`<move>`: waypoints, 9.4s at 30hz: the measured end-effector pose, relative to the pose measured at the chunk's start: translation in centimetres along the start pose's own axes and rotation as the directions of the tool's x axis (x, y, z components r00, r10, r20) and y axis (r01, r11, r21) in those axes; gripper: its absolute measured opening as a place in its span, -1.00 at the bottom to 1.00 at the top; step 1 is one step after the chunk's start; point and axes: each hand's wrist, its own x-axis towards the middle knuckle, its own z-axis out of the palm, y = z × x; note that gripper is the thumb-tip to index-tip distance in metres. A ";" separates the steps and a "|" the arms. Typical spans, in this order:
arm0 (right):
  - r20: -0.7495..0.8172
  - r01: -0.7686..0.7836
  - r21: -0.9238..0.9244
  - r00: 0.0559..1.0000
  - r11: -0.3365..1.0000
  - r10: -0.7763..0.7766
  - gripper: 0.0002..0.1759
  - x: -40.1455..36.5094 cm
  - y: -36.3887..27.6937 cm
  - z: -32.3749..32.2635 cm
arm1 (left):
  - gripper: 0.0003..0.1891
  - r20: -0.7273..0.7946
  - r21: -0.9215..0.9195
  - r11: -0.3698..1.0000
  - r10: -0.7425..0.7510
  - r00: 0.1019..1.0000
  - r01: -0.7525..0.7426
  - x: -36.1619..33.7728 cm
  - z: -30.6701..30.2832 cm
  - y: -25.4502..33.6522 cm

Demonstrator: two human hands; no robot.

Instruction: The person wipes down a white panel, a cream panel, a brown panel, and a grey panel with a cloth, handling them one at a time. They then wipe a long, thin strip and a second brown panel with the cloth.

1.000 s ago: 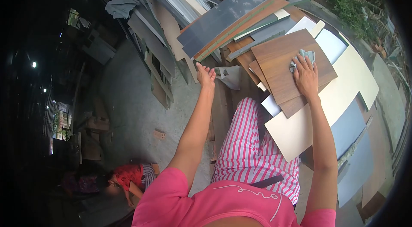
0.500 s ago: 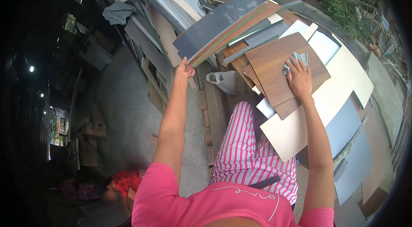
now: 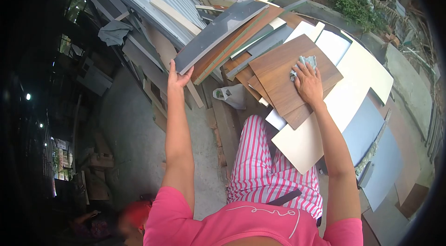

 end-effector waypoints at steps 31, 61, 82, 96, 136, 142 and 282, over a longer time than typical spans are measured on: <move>-0.143 -0.029 0.798 0.962 0.602 0.235 -0.67 -10.4 -7.1 -7.5 | -0.50 0.179 0.239 0.908 -0.390 0.903 0.344 -21.6 -5.3 -21.0; 0.149 0.555 0.264 0.785 0.789 -0.602 -0.53 -2.1 -6.2 -1.7 | -0.33 0.113 0.146 0.880 -0.468 0.876 0.452 -22.6 -5.9 -20.9; -0.031 0.061 -0.055 0.998 0.997 -0.063 -0.53 -4.8 -3.4 -1.4 | -0.35 0.144 0.207 0.894 -0.430 0.891 0.398 -22.1 -5.3 -20.6; -0.117 0.129 0.351 0.989 0.928 -0.093 -0.67 -4.9 -0.7 -3.3 | -0.53 0.221 0.261 0.930 -0.318 0.922 0.259 -21.6 -5.9 -18.8; 0.084 0.226 -0.174 0.973 0.958 -0.214 -0.52 1.4 17.8 -13.9 | -0.54 0.393 0.789 0.594 -0.290 0.873 -0.158 -22.1 -7.8 -12.1; 0.105 0.230 -0.266 0.972 0.936 -0.210 -0.55 -0.4 17.5 -14.7 | -0.06 0.508 0.713 0.670 -0.291 0.810 -0.207 -23.4 -9.1 -12.9; -0.118 -0.578 -0.190 0.816 0.793 0.566 -0.45 5.2 16.1 0.9 | -0.36 0.108 0.259 0.938 -0.266 0.958 0.231 -26.3 -10.0 -20.3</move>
